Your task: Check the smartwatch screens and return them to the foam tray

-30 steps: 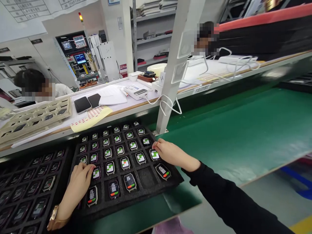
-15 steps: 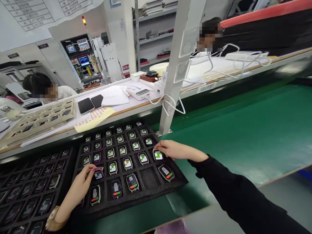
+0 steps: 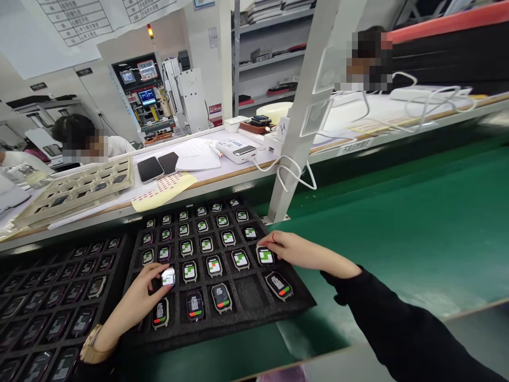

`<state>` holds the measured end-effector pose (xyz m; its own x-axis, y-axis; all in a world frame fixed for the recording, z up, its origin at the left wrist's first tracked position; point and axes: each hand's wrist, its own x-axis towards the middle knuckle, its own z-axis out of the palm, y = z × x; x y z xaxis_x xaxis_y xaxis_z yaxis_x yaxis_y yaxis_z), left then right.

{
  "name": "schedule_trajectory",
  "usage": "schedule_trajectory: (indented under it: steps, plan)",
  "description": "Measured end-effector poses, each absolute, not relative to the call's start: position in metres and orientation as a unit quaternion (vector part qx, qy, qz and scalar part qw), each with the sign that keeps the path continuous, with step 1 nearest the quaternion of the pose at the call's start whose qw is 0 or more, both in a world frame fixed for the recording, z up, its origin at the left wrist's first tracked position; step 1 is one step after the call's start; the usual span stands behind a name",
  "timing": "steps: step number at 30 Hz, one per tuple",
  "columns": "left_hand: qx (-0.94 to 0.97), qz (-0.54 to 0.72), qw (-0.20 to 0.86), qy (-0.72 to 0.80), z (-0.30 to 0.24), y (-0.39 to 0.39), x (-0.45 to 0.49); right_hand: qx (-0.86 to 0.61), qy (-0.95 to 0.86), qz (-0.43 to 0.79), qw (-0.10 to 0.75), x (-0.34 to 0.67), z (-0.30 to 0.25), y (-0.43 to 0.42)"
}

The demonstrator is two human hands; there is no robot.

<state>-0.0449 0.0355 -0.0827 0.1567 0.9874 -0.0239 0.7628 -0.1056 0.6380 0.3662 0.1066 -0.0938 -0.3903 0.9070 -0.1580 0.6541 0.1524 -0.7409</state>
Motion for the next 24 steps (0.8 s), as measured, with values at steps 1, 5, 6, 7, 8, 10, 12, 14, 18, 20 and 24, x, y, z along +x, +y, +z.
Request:
schedule_trajectory:
  steps: [1, 5, 6, 7, 8, 10, 12, 14, 18, 20, 24]
  plan:
    - [0.730, 0.190, 0.247, 0.608, -0.083, 0.035, -0.045, -0.532, -0.747, 0.365, 0.159, 0.366, -0.094, 0.107]
    - [0.768, 0.149, 0.210, 0.587, -0.084, 0.038, -0.047, -0.545, -0.761, 0.326, 0.133, 0.364, -0.095, 0.111]
    - [0.772, 0.145, 0.213, 0.581, -0.084, 0.040, -0.048, -0.544, -0.765, 0.320, 0.129, 0.363, -0.095, 0.112]
    - [0.776, 0.140, 0.214, 0.577, -0.083, 0.042, -0.049, -0.541, -0.770, 0.314, 0.126, 0.362, -0.096, 0.113]
    - [0.780, 0.134, 0.216, 0.572, -0.082, 0.044, -0.050, -0.538, -0.775, 0.308, 0.123, 0.361, -0.097, 0.114]
    - [0.786, 0.120, 0.218, 0.566, -0.081, 0.049, -0.052, -0.531, -0.784, 0.299, 0.120, 0.358, -0.098, 0.116]
    - [0.790, 0.103, 0.222, 0.562, -0.080, 0.052, -0.054, -0.525, -0.790, 0.292, 0.119, 0.357, -0.099, 0.116]
    - [0.793, 0.087, 0.221, 0.561, -0.079, 0.053, -0.055, -0.522, -0.793, 0.287, 0.125, 0.357, -0.098, 0.114]
    - [0.794, 0.071, 0.209, 0.566, -0.077, 0.051, -0.052, -0.528, -0.791, 0.258, 0.169, 0.355, -0.095, 0.103]
    - [0.798, 0.069, 0.202, 0.564, -0.075, 0.050, -0.049, -0.528, -0.791, 0.242, 0.194, 0.349, -0.091, 0.094]
    - [0.796, 0.081, 0.195, 0.567, -0.072, 0.053, -0.043, -0.475, -0.804, 0.241, 0.266, 0.324, -0.078, 0.073]
